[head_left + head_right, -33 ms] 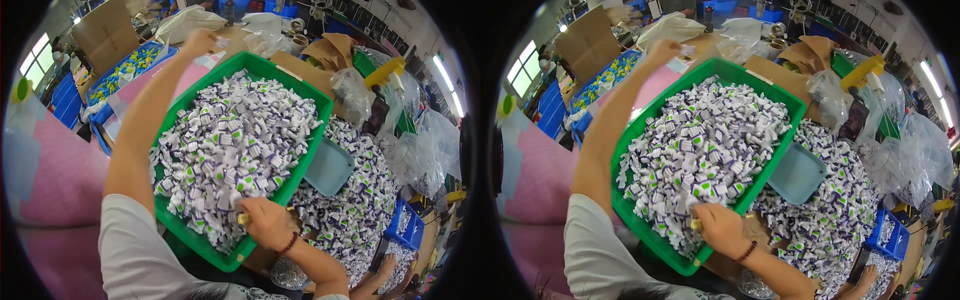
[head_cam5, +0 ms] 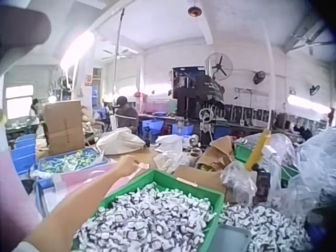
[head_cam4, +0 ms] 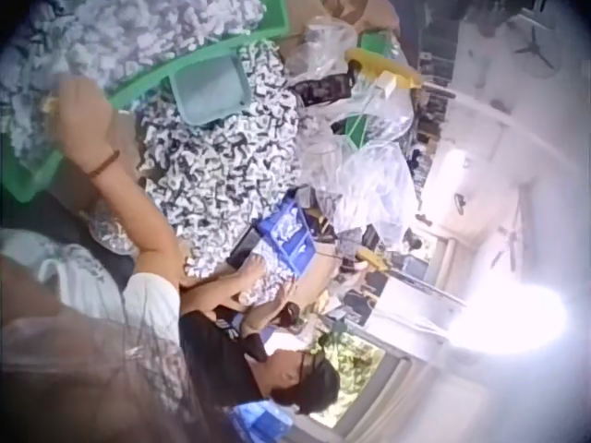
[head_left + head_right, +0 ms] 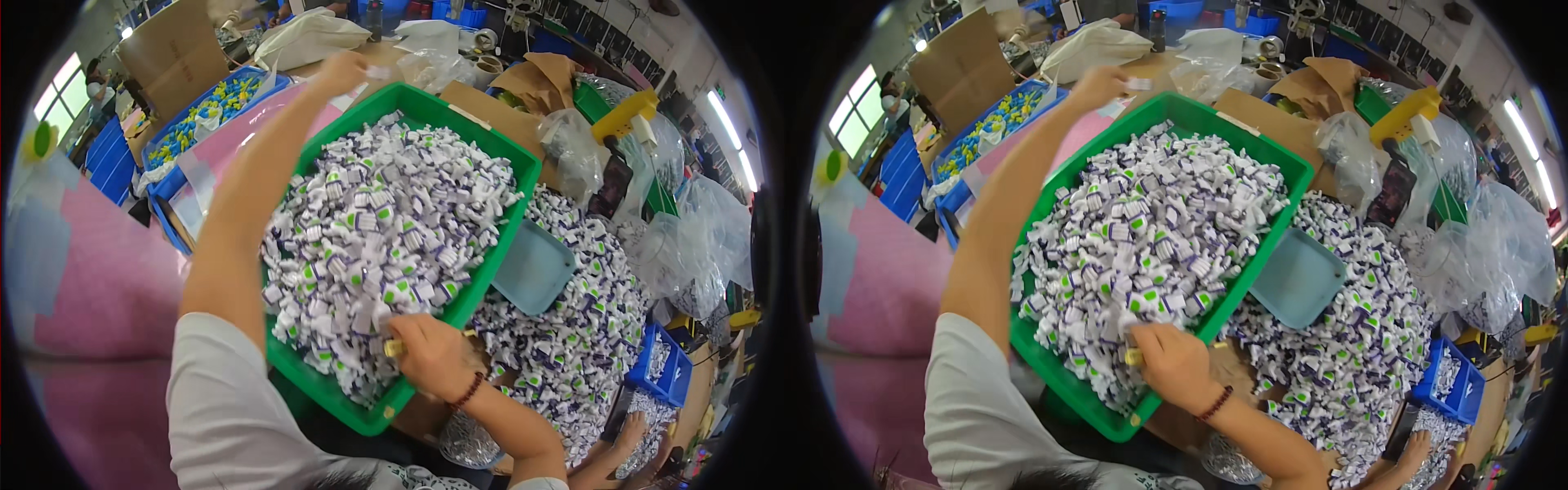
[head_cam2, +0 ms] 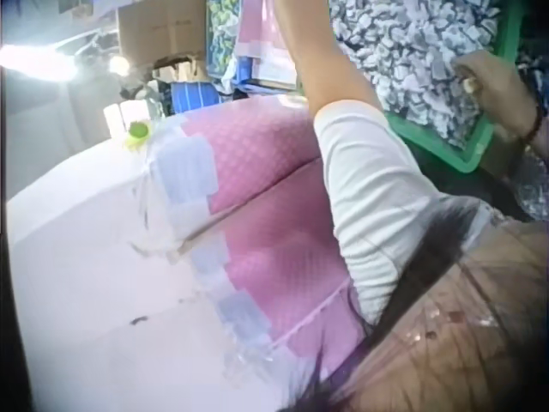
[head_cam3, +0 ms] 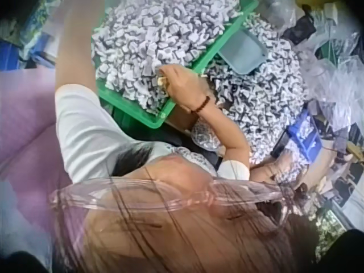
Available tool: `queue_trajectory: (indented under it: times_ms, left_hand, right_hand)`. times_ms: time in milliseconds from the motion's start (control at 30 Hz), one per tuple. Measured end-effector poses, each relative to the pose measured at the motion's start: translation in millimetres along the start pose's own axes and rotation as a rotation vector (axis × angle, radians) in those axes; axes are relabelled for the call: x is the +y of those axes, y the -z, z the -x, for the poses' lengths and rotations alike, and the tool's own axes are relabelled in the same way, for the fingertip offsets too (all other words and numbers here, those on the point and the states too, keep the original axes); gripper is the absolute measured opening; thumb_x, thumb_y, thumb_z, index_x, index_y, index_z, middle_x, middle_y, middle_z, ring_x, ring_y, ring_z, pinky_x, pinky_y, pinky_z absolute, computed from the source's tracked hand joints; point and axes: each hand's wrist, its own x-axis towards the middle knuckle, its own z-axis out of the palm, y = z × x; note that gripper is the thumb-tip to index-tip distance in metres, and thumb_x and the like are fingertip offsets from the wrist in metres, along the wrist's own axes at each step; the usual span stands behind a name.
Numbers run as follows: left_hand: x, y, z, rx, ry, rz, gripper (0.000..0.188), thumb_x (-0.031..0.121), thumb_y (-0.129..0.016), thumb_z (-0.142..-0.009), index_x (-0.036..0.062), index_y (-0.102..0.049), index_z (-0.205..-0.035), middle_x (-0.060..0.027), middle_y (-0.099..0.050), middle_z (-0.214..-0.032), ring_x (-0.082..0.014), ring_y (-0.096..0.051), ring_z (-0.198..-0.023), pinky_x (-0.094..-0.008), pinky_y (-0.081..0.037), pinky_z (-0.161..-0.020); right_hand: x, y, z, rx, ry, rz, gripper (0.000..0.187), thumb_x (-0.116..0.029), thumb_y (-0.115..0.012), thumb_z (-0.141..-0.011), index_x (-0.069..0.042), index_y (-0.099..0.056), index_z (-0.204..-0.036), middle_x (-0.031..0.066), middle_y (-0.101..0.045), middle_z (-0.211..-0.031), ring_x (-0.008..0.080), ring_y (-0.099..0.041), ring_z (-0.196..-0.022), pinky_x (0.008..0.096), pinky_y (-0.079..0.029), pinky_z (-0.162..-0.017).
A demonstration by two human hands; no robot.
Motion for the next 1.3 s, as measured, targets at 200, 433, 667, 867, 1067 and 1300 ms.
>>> queue_trajectory:
  times_ms: [200, 433, 667, 867, 1067, 1300]
  left_hand:
    - [87, -11, 59, -0.052, 0.579, 0.969, 0.015, 0.015, -0.061, -0.072, 0.0021, -0.059, -0.079, -0.0094, -0.062, -0.082, -0.0121, -0.046, -0.052, -0.0258, -0.037, -0.046]
    - [263, 40, 191, -0.197, 0.725, 1.813, 0.032, -0.005, -0.049, -0.075, -0.0036, -0.047, -0.107, -0.0089, -0.047, -0.093, -0.0151, -0.045, -0.079, -0.0244, -0.040, -0.071]
    - [397, 12, 375, -0.701, 0.640, 1.566, 0.026, 0.006, -0.055, -0.086, 0.0008, -0.050, -0.111, -0.0052, -0.058, -0.093, -0.0130, -0.059, -0.085, -0.0246, -0.050, -0.076]
    - [409, -36, 461, -0.731, 0.814, 1.626, 0.020, 0.007, -0.054, -0.088, 0.0032, -0.051, -0.107, -0.0044, -0.057, -0.086, -0.0087, -0.057, -0.071, -0.0210, -0.050, -0.064]
    - [408, -41, 482, -0.747, 0.796, 1.623, 0.023, 0.009, -0.057, -0.087, 0.0007, -0.052, -0.107, -0.0047, -0.058, -0.089, -0.0090, -0.057, -0.075, -0.0222, -0.050, -0.068]
    - [406, -36, 487, -0.747, 0.731, 1.543, 0.020, 0.007, -0.057, -0.086, 0.0004, -0.054, -0.105, -0.0051, -0.059, -0.090, -0.0084, -0.057, -0.076, -0.0216, -0.050, -0.067]
  right_hand:
    - [-28, 43, 29, 0.041, 0.143, -0.084, 0.024, 0.000, -0.059, -0.066, -0.005, -0.057, -0.090, 0.0082, -0.057, -0.081, 0.0240, -0.059, -0.072, 0.0320, -0.048, -0.058]
    - [-35, 118, 109, 0.271, -0.278, -0.387, 0.013, 0.001, -0.063, -0.073, -0.002, -0.058, -0.084, 0.0058, -0.056, -0.079, 0.0175, -0.054, -0.068, 0.0248, -0.043, -0.056]
    - [-41, 150, 211, 0.554, -0.738, -0.956, 0.008, -0.007, -0.061, -0.084, 0.000, -0.057, -0.087, -0.0012, -0.052, -0.080, 0.0024, -0.042, -0.061, 0.0159, -0.032, -0.052]
    - [-61, 132, 269, 0.508, -0.875, -0.815, 0.006, -0.003, -0.062, -0.081, 0.001, -0.060, -0.085, 0.0028, -0.055, -0.085, 0.0087, -0.049, -0.075, 0.0211, -0.039, -0.068]
    - [-62, 117, 288, 0.508, -0.818, -0.723, 0.006, -0.003, -0.061, -0.082, 0.001, -0.059, -0.085, 0.0050, -0.055, -0.085, 0.0101, -0.049, -0.076, 0.0217, -0.040, -0.068]
    - [-61, 109, 288, 0.496, -0.784, -0.665, 0.006, -0.002, -0.060, -0.082, 0.001, -0.059, -0.087, 0.0050, -0.056, -0.086, 0.0101, -0.051, -0.078, 0.0218, -0.042, -0.068]
